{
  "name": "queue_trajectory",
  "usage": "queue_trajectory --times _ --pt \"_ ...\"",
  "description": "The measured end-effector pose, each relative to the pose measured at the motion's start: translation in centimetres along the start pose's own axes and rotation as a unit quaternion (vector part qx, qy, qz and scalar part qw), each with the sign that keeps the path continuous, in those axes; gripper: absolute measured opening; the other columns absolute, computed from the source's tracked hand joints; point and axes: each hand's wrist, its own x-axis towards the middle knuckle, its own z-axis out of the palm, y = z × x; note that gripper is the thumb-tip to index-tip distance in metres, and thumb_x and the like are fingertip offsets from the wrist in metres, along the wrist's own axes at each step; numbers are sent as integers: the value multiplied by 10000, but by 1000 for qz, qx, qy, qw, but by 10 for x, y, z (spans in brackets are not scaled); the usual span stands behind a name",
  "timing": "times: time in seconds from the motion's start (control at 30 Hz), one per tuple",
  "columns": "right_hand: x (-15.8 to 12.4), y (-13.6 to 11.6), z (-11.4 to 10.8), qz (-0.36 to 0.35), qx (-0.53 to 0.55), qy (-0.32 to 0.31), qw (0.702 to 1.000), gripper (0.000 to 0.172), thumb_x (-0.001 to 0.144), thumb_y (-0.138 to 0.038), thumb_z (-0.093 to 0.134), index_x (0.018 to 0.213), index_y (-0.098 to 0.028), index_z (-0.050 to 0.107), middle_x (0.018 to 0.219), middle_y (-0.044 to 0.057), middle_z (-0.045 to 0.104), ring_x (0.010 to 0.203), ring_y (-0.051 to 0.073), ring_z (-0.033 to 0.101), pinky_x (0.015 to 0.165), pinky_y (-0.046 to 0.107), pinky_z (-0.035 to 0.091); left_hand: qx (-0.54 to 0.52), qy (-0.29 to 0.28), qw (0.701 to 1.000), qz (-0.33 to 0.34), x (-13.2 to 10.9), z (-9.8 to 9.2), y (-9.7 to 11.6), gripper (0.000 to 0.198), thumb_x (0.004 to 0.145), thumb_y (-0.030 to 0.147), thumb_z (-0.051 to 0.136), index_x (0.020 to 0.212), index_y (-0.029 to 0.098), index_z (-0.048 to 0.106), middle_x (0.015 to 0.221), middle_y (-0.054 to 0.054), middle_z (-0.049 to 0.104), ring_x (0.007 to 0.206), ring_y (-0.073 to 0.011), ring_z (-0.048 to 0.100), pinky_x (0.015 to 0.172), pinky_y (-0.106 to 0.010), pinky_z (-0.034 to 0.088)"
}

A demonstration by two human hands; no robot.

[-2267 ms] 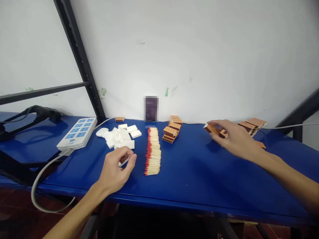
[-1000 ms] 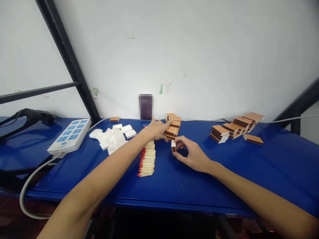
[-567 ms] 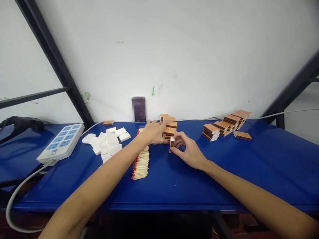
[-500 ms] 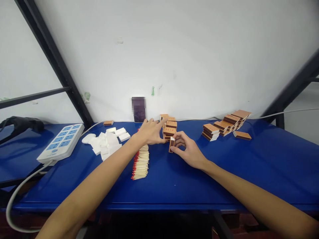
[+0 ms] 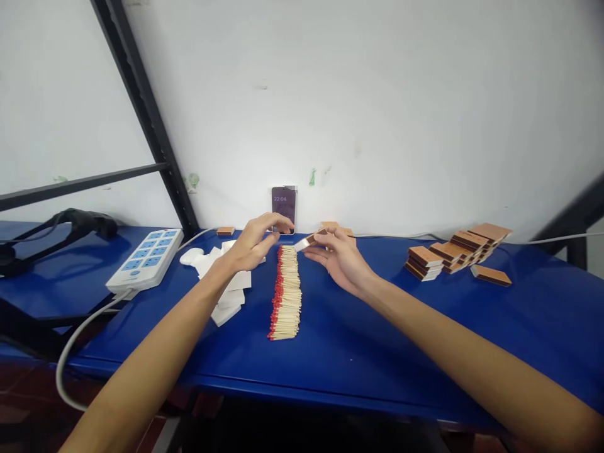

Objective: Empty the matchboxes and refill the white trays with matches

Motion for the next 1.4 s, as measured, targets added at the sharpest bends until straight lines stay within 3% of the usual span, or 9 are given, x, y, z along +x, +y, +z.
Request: queue_trajectory --times 0.13,0.27,0.4,0.57,0.67,0.8,0.97,1.07,1.4 --pt "13 3 10 80 22 12 997 199 717 -291 701 863 -220 586 806 17 687 823 172 663 902 357 509 -32 26 996 -76 -4 5 -5 238 928 301 461 1034 166 626 867 -33 660 820 -180 610 767 -316 461" --pt "24 2 8 88 -41 3 995 141 739 -278 685 803 -203 585 838 31 678 844 180 672 903 357 518 -76 -22 984 -159 0 5 -6 342 954 410 428 906 152 648 776 -19 649 609 -133 587 642 -280 460" --pt "36 -12 6 87 -99 -24 991 180 720 -225 739 741 -191 564 828 37 678 801 197 681 842 368 530 -126 -48 972 -191 8 4 -13 353 884 490 572 875 145 647 841 -32 666 551 -120 628 624 -280 490" --pt "46 -25 7 43 -148 -81 985 167 775 -313 712 792 -184 608 955 68 692 853 193 654 842 362 500 -251 16 949 -191 9 6 -27 358 821 491 666 937 153 641 841 -39 674 694 -160 683 639 -274 512" --pt "48 -26 8 57 -117 -126 983 144 733 -270 740 784 -184 637 922 52 702 916 190 632 906 360 467 -250 30 950 -182 5 7 -28 369 784 485 710 933 154 643 818 -35 676 749 -164 666 646 -270 519" --pt "50 -25 9 70 -83 -165 980 136 698 -211 757 796 -198 663 856 2 691 946 163 619 958 328 440 -196 23 969 -146 2 8 -19 381 819 471 677 1042 163 648 995 -76 677 886 -184 643 721 -293 537" --pt "50 -26 12 70 -85 -236 966 125 759 -232 697 872 -178 696 970 43 699 1033 186 606 987 340 443 -4 59 996 -60 2 11 -4 519 822 375 659 1306 221 550 1274 -107 556 1098 -215 569 837 -323 526" --pt "47 -25 13 90 -103 -227 964 153 775 -255 686 901 -170 699 1019 72 699 1000 200 623 956 367 479 44 65 997 -16 1 13 0 527 796 281 634 1308 197 544 1212 -93 613 1060 -215 597 871 -349 525" --pt "39 -13 10 122 -108 -197 967 109 782 -211 685 867 -144 671 1011 89 707 893 174 665 942 383 520 49 62 996 -30 -7 17 -3 511 714 254 647 1213 163 588 1136 -92 691 963 -218 676 895 -387 554"
